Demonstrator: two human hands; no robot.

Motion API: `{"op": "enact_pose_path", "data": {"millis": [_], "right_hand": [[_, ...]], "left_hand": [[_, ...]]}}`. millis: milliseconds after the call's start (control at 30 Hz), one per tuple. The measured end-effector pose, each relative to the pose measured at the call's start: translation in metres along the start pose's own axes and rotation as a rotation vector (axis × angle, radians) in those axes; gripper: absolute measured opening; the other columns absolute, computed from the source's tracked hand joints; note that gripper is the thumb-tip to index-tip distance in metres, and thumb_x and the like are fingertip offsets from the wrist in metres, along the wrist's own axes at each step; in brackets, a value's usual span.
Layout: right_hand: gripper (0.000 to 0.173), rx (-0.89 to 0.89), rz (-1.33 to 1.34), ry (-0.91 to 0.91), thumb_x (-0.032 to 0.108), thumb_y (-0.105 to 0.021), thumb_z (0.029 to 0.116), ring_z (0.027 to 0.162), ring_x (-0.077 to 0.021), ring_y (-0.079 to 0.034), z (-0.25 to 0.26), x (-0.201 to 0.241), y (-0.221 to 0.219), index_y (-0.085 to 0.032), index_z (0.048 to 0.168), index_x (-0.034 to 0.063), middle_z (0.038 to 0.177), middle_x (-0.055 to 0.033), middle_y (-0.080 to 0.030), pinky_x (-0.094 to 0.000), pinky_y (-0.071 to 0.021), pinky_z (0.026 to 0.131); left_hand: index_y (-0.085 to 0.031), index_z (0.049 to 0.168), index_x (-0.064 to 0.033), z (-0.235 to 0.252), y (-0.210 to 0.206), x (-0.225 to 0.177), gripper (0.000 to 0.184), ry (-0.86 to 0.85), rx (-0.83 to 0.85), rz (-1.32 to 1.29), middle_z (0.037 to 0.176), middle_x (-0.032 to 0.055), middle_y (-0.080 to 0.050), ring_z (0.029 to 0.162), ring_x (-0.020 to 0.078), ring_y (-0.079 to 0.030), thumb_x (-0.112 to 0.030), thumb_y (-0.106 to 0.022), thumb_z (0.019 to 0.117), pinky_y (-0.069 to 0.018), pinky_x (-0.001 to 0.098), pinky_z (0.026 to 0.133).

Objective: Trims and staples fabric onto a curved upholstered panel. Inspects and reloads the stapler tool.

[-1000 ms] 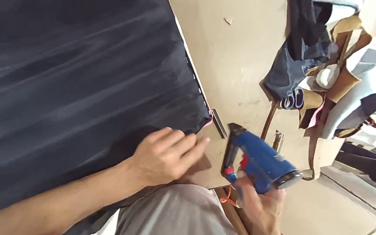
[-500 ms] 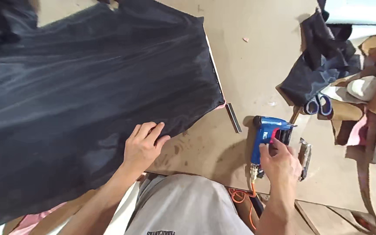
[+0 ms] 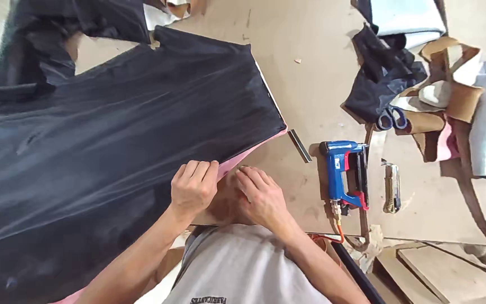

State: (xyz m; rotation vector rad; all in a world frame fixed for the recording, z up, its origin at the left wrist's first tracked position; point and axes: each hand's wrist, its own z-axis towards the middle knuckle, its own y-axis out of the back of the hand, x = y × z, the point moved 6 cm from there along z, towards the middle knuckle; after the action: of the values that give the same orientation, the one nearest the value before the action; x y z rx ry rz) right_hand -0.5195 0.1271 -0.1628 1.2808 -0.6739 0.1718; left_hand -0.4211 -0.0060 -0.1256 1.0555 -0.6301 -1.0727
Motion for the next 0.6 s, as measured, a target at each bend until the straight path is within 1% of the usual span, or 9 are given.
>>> {"op": "enact_pose_path", "data": {"millis": [100,233,267,333,367,433,500,533,600], "right_hand": [[0.027,-0.118,-0.046,-0.034,0.024,-0.059,0.0989,0.115,-0.0238,-0.069,0.002,-0.013,-0.001,-0.076,0.116,0.0127,0.122,-0.0075,-0.073,-0.0385,-0.0589,0.09],[0.023,-0.342,-0.122,0.001,0.013,-0.06,0.0983,0.104,-0.0265,-0.071,0.021,-0.047,0.02,-0.078,0.112,0.0091,0.111,-0.0125,-0.075,-0.0373,-0.0597,0.088],[0.023,-0.328,-0.145,0.039,0.014,-0.06,0.0991,0.105,-0.0271,-0.071,0.032,-0.056,0.025,-0.077,0.115,0.0105,0.113,-0.0124,-0.074,-0.0389,-0.0596,0.088],[0.026,-0.19,-0.188,0.157,0.017,-0.058,0.102,0.113,-0.0273,-0.067,0.055,-0.069,0.031,-0.074,0.123,0.0153,0.12,-0.0107,-0.071,-0.0417,-0.0579,0.09],[0.027,-0.117,-0.216,0.235,0.018,-0.058,0.1022,0.115,-0.0265,-0.066,0.066,-0.074,0.033,-0.073,0.124,0.0168,0.121,-0.0093,-0.07,-0.0417,-0.0572,0.091],[0.024,-0.029,-0.271,0.378,0.019,-0.058,0.1021,0.112,-0.0259,-0.066,0.082,-0.078,0.037,-0.075,0.118,0.016,0.118,-0.0078,-0.07,-0.0412,-0.0565,0.086],[0.019,-0.04,-0.296,0.481,0.017,-0.059,0.1011,0.103,-0.0257,-0.068,0.089,-0.08,0.038,-0.076,0.109,0.0126,0.109,-0.0077,-0.072,-0.0399,-0.0566,0.078],[0.019,-0.057,-0.298,0.515,0.015,-0.059,0.1007,0.098,-0.0257,-0.069,0.091,-0.081,0.038,-0.076,0.106,0.0108,0.104,-0.0076,-0.072,-0.0393,-0.0568,0.075],[0.018,-0.098,-0.286,0.549,0.013,-0.059,0.1004,0.093,-0.026,-0.07,0.092,-0.08,0.037,-0.076,0.101,0.008,0.098,-0.0084,-0.072,-0.0386,-0.0568,0.071]], "left_hand": [[-0.076,0.104,-0.0044,-0.011,-0.013,-0.002,0.02,-0.068,0.075,0.002,0.083,0.0112,-0.072,0.082,0.0297,-0.07,-0.009,-0.057,0.0997,-0.0541,0.0413,0.067],[-0.075,0.105,-0.0039,-0.017,-0.018,0.002,0.021,-0.063,0.092,-0.019,0.083,0.0119,-0.071,0.08,0.03,-0.069,-0.011,-0.056,0.1006,-0.0545,0.0404,0.066],[-0.075,0.105,-0.0046,-0.015,-0.016,0.005,0.021,-0.047,0.081,-0.029,0.084,0.0115,-0.071,0.081,0.0297,-0.069,-0.012,-0.056,0.1007,-0.0546,0.0402,0.067],[-0.076,0.104,-0.0062,-0.012,-0.01,0.008,0.021,-0.016,0.063,-0.04,0.084,0.0104,-0.072,0.081,0.0285,-0.069,-0.015,-0.057,0.1013,-0.0547,0.0394,0.068],[-0.076,0.103,-0.0067,-0.011,-0.008,0.008,0.022,-0.002,0.061,-0.047,0.084,0.0101,-0.072,0.081,0.0283,-0.069,-0.016,-0.057,0.1014,-0.0548,0.0393,0.068],[-0.077,0.1,-0.007,-0.008,-0.006,0.009,0.023,0.018,0.069,-0.062,0.082,0.01,-0.072,0.08,0.0283,-0.069,-0.018,-0.056,0.1013,-0.055,0.0396,0.068],[-0.076,0.097,-0.0071,-0.002,-0.008,0.007,0.026,0.043,0.118,-0.089,0.085,0.0107,-0.072,0.083,0.0299,-0.07,-0.021,-0.054,0.0999,-0.0549,0.0421,0.069],[-0.075,0.1,-0.0078,0.002,-0.011,0.004,0.028,0.055,0.149,-0.102,0.091,0.011,-0.074,0.087,0.0305,-0.07,-0.026,-0.053,0.0991,-0.0552,0.0436,0.071],[-0.075,0.114,-0.0097,0.017,-0.022,-0.008,0.037,0.07,0.168,-0.128,0.103,0.0109,-0.075,0.093,0.0308,-0.071,-0.037,-0.055,0.0994,-0.0559,0.0457,0.076]]}}
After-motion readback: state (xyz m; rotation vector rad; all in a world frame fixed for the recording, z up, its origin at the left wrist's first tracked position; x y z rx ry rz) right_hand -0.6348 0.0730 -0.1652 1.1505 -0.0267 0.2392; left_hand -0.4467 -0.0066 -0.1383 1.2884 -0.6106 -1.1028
